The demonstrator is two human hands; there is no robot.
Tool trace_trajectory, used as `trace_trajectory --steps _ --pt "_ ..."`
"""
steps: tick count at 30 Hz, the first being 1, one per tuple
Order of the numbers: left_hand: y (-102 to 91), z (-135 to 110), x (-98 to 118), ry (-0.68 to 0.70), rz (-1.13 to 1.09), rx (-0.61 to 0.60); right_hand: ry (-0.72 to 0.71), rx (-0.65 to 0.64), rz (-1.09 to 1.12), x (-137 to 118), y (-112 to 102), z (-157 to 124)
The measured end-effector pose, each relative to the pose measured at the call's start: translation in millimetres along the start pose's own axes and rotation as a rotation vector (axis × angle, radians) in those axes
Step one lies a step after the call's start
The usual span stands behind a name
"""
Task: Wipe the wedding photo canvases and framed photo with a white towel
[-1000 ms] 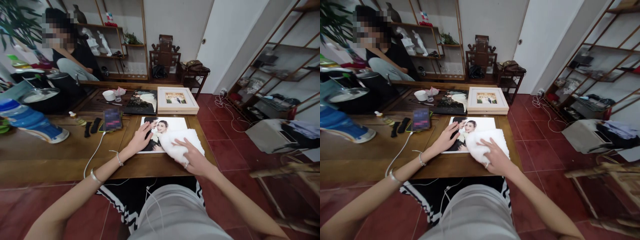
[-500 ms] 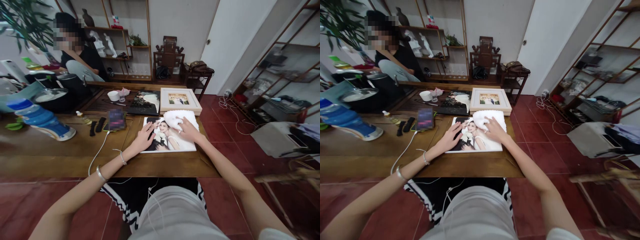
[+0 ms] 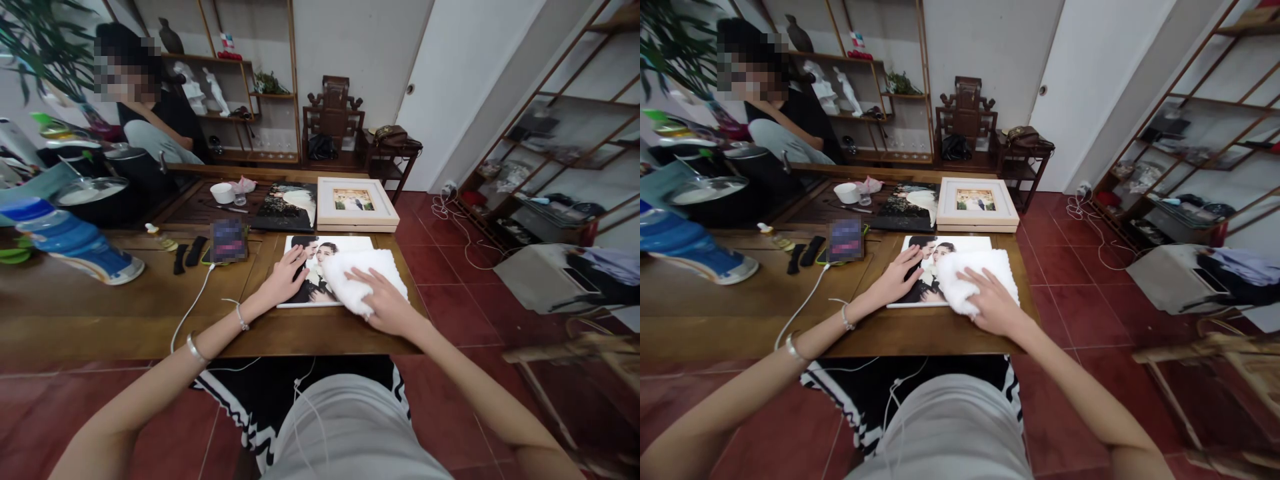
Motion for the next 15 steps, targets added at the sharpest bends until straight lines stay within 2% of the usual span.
trace_trajectory --steps 5,8,11,15 --pt "-1.5 0 1 -0.002 -0.007 -0.005 0.109 0.061 -0.056 61 1 47" --pt "-2.6 0 2 -0.007 -0.003 -0.018 0.158 0.074 -0.089 74 5 64" --pt "-3.5 -1 4 -0.012 -0.007 -0.012 0.148 0.056 -0.134 61 9 61" --pt "-3.9 -2 8 -0.029 -0.014 0.01 0.103 0.005 -0.166 15 12 28"
Point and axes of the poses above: each hand's wrist, its own z-axis towards the middle knuckle, its own y-axis out of the palm, x = y × z, the point moved 6 cm from there along z, towards the middle knuckle, and after that the axes turned 3 degrees about -z, right-handed, at the moved point
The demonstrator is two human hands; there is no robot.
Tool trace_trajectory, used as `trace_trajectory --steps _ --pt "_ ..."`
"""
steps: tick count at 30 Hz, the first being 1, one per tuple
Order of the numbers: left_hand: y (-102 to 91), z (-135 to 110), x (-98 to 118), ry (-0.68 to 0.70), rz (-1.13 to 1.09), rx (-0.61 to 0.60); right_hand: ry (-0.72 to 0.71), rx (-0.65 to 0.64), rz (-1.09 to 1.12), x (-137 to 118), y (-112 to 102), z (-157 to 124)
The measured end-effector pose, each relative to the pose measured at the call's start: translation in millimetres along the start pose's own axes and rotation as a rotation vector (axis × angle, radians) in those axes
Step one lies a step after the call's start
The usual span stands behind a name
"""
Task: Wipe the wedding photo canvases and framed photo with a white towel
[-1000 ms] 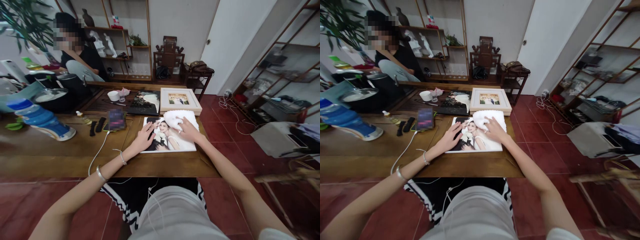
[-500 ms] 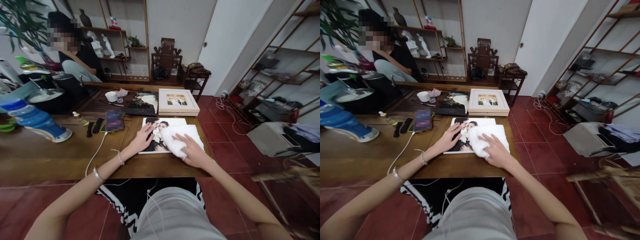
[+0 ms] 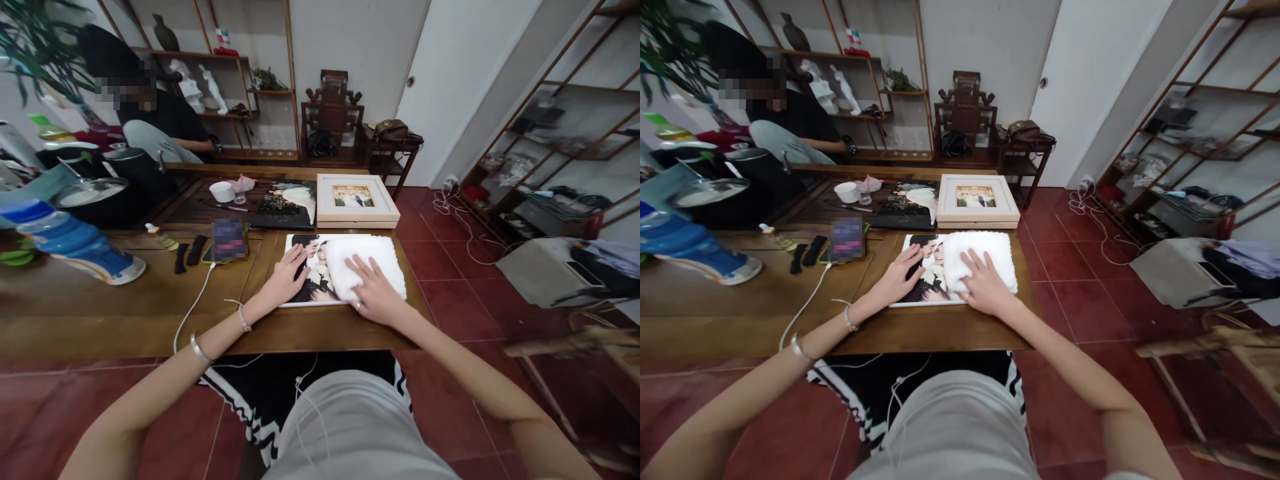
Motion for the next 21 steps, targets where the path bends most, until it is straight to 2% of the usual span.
trace_trajectory --steps 4,7,11,16,19,21 --pt "0.8 -1 2 -0.004 0.007 -0.014 -0.077 -0.019 0.062 -40 -10 -39" --pt "1.8 -1 1 -0.003 0.011 -0.048 -0.118 -0.028 0.108 -43 -13 -45" --pt "1.4 -1 1 0.007 0.012 -0.077 -0.099 -0.004 0.133 -9 -8 -14" --pt "-1.7 -1 4 0.005 -0.023 -0.063 0.024 0.058 0.099 35 4 38" --pt "-2.4 -2 3 -0.03 -0.068 -0.02 0.046 0.08 0.072 39 9 50" --pt "-3.3 -2 0 -0.064 -0.11 0.03 0.014 0.077 0.062 32 9 47"
Point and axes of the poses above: each hand's wrist, its own z-axis towards the middle knuckle, its own y-axis out of the palm, x = y × z, the point moved 6 cm from there along z, towards the middle knuckle, and after that the axes turned 3 degrees about -z, right-handed, at the moved point
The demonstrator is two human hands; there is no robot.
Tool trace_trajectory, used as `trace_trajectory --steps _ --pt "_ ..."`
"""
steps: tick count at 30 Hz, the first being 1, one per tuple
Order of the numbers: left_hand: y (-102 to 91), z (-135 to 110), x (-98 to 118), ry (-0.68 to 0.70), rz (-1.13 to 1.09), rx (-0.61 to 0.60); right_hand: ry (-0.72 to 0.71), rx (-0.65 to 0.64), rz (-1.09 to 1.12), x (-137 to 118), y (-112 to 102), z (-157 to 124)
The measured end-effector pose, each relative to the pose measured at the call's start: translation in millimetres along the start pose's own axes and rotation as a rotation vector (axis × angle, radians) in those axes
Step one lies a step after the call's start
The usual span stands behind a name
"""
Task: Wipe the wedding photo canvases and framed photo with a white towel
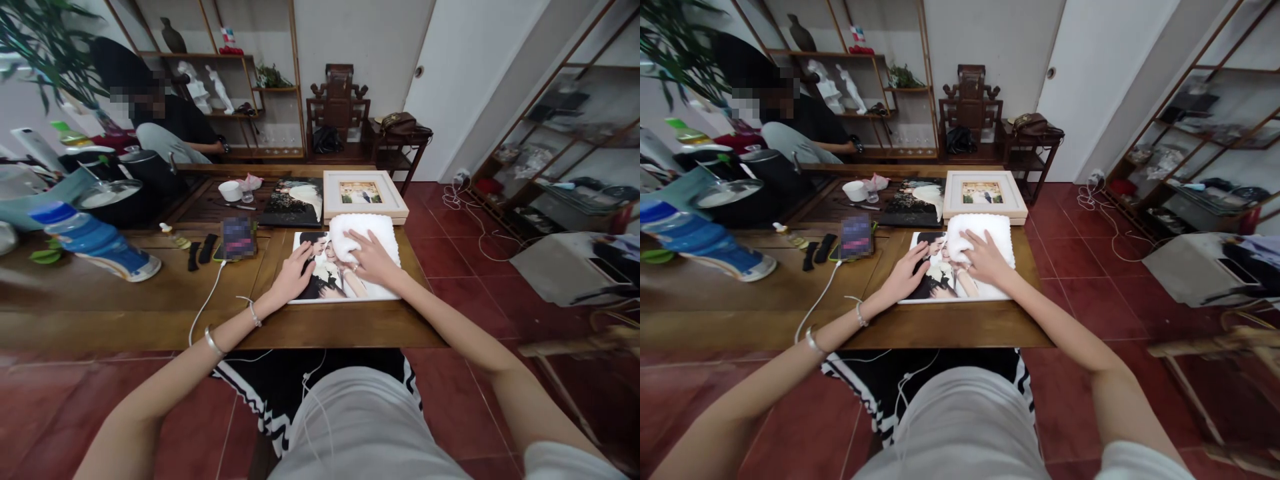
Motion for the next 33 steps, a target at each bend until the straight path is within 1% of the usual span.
trace_trajectory --steps 2,4,7,9,11,12,14,21,24,26,28,30,33 --pt "-0.8 0 -2 -0.021 -0.039 0.039 -0.047 -0.014 0.004 -13 -2 -11" --pt "-1.2 0 -3 -0.025 -0.061 0.054 -0.083 -0.022 0.012 -31 -7 -29" --pt "-0.9 0 -2 -0.016 -0.073 0.041 -0.132 -0.028 0.048 -63 -18 -61" --pt "0.0 0 -1 -0.003 -0.08 0.024 -0.192 -0.052 0.096 -83 -24 -79" --pt "1.0 0 -2 0.011 -0.083 0.014 -0.233 -0.076 0.137 -93 -27 -89" --pt "1.5 0 -3 0.017 -0.081 0.012 -0.235 -0.08 0.15 -92 -28 -89" --pt "2.4 0 -4 0.028 -0.076 0.011 -0.204 -0.067 0.163 -80 -28 -82" --pt "2.6 1 -5 0.048 -0.056 -0.016 -0.011 -0.01 0.087 1 -11 -15" --pt "2.9 1 -5 0.04 -0.053 -0.022 0.064 0.005 0.053 20 -5 2" --pt "3.0 1 -5 0.032 -0.058 -0.011 0.076 0.016 0.053 20 -4 4" --pt "2.9 0 -5 0.021 -0.064 0.004 0.055 0.023 0.069 11 -6 -3" --pt "2.5 0 -5 0.008 -0.068 0.019 0.028 0.019 0.096 -6 -10 -18" --pt "2.1 0 -4 -0.01 -0.075 0.033 0.003 -0.001 0.142 -40 -20 -50"
Point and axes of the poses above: each hand's wrist, its own z-axis towards the middle knuckle, its own y-axis out of the palm, x = y × z, the point moved 6 cm from there along z, towards the middle knuckle, and after that the axes turned 3 degrees about -z, right-handed, at the moved point
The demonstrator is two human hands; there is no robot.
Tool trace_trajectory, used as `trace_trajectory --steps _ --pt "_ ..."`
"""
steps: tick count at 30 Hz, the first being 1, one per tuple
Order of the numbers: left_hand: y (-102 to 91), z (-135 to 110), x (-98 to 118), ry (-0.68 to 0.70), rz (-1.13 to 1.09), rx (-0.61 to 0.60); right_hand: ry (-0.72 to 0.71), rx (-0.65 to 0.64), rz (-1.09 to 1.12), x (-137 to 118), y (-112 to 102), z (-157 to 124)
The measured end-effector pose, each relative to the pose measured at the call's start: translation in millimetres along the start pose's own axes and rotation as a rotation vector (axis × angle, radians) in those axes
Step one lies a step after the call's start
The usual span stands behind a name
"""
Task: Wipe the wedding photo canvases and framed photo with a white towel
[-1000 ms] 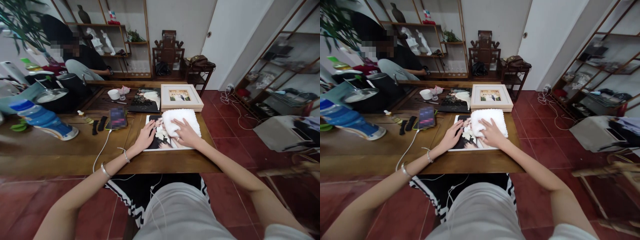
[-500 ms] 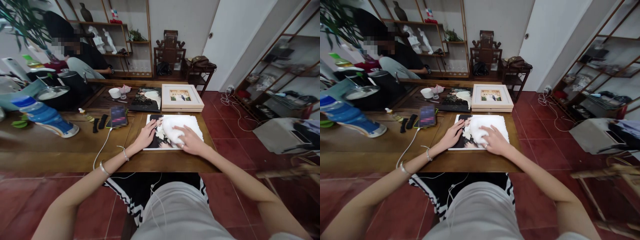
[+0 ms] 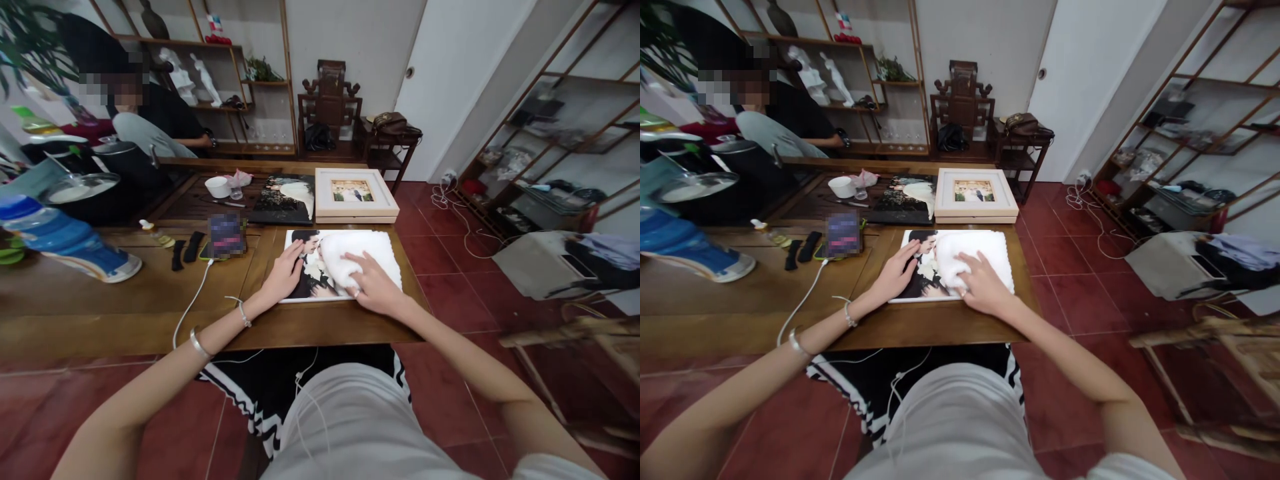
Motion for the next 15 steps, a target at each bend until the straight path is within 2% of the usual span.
trace_trajectory --steps 4,7,10,15 --pt "0.5 0 0 0.01 -0.013 -0.002 -0.092 -0.054 0.065 -42 -8 -37" --pt "1.3 0 0 0.032 0.008 -0.021 -0.154 -0.098 0.111 -47 -13 -46" --pt "1.4 0 1 0.061 0.04 -0.036 -0.114 -0.07 0.128 -22 -16 -34" --pt "3.3 1 -1 0.094 0.083 -0.067 0.054 -0.013 0.026 42 -9 5"
Point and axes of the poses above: each hand's wrist, its own z-axis towards the middle knuckle, its own y-axis out of the palm, x = y × z, the point moved 6 cm from there along z, towards the middle knuckle, and after that the axes turned 3 degrees about -z, right-handed, at the moved point
